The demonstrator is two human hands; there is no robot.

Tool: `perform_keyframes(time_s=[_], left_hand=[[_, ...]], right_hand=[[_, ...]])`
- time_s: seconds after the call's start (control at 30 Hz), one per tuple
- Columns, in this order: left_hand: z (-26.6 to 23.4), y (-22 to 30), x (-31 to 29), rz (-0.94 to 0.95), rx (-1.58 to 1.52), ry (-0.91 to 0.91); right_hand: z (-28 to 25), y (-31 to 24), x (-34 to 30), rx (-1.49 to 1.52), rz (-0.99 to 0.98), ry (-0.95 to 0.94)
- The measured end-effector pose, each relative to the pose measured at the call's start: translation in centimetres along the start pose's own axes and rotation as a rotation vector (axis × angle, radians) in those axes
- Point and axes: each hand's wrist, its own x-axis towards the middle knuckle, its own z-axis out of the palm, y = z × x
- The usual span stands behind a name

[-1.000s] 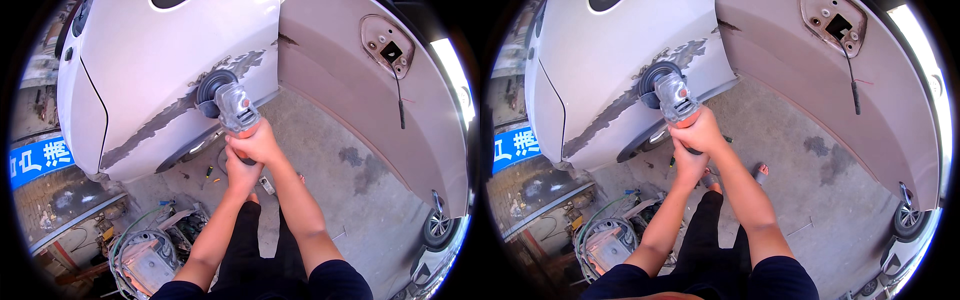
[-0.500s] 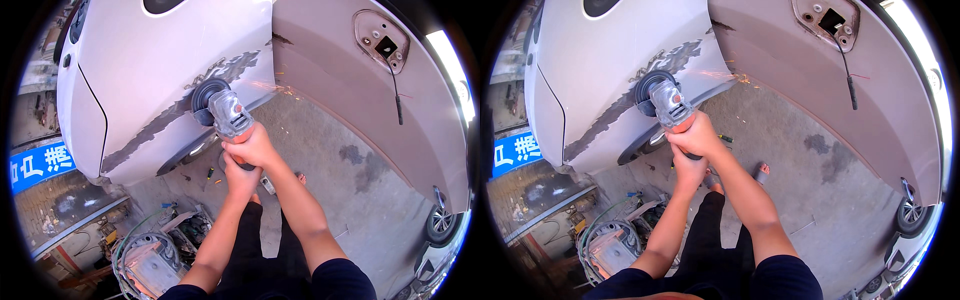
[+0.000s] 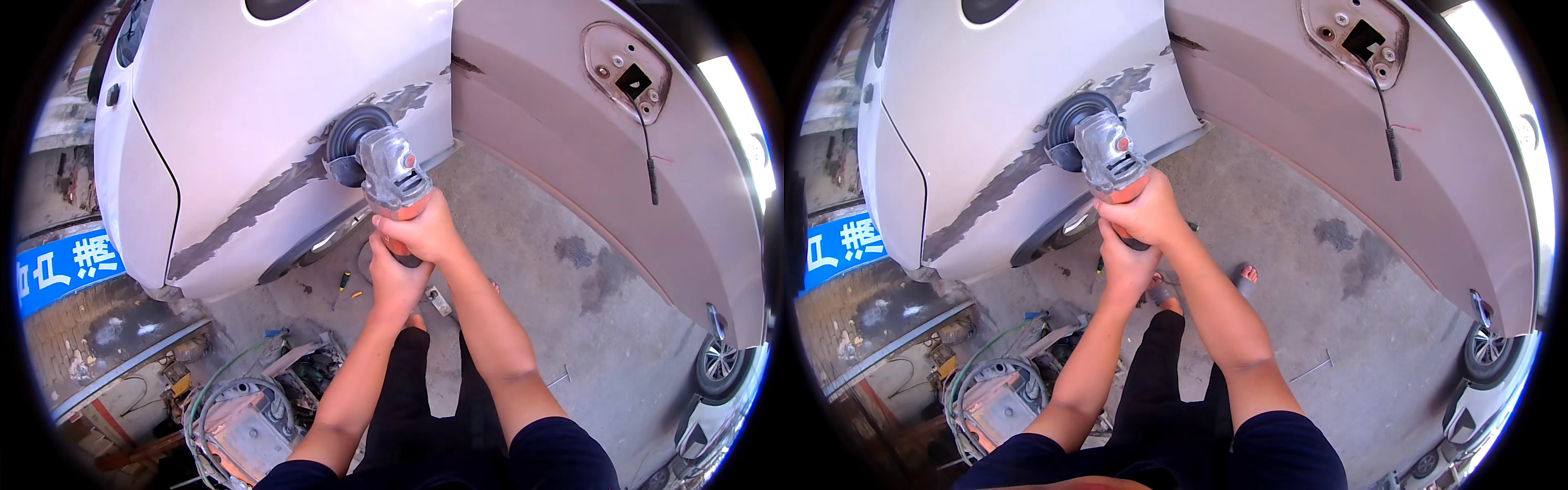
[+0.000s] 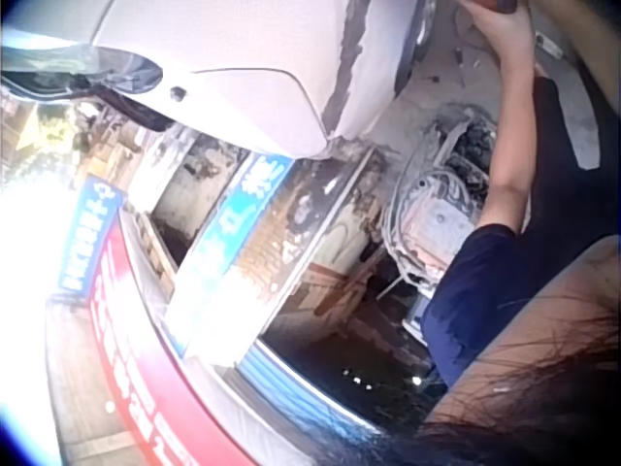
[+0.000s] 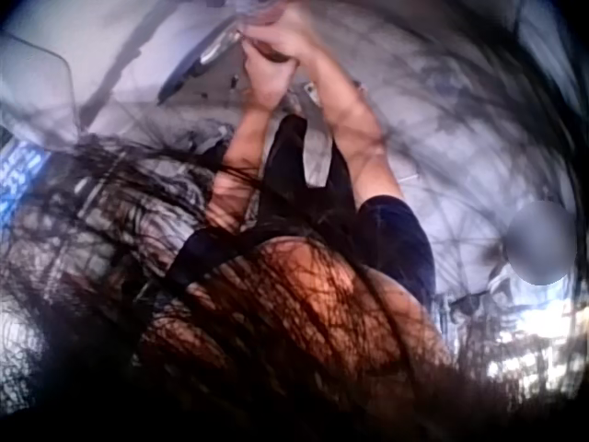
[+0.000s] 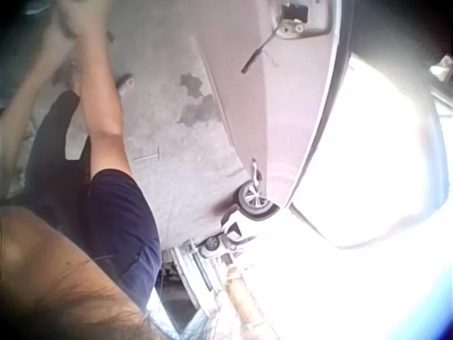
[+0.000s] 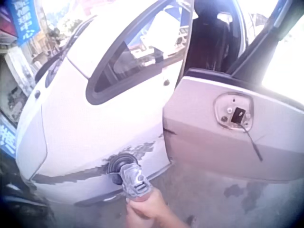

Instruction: The person uses a screwdriver to pry and remove a trim piece from the side of a white car. They then use an angle grinder to grind down a damaged area on the car's body panel, creating sparks as they work.

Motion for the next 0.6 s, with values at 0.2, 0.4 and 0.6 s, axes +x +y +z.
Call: perform_keyframes(time_s=[0.2, 0.4, 0.6], left_hand=[[0.7, -2.7, 0.0, 0.165, 0.145, 0.017], [0.8, -0.4, 0.8, 0.059, -0.009, 0.083], [0.9, -1.2, 0.0, 0.168, 0.03, 0.087]], right_hand=[[-0.6, 1.3, -0.5, -0.066, -0.009, 0.033], [0.4, -0.2, 0.3, -0.102, -0.02, 0.004], [-0.2, 0.8, -0.3, -0.099, -0.034, 0.005]])
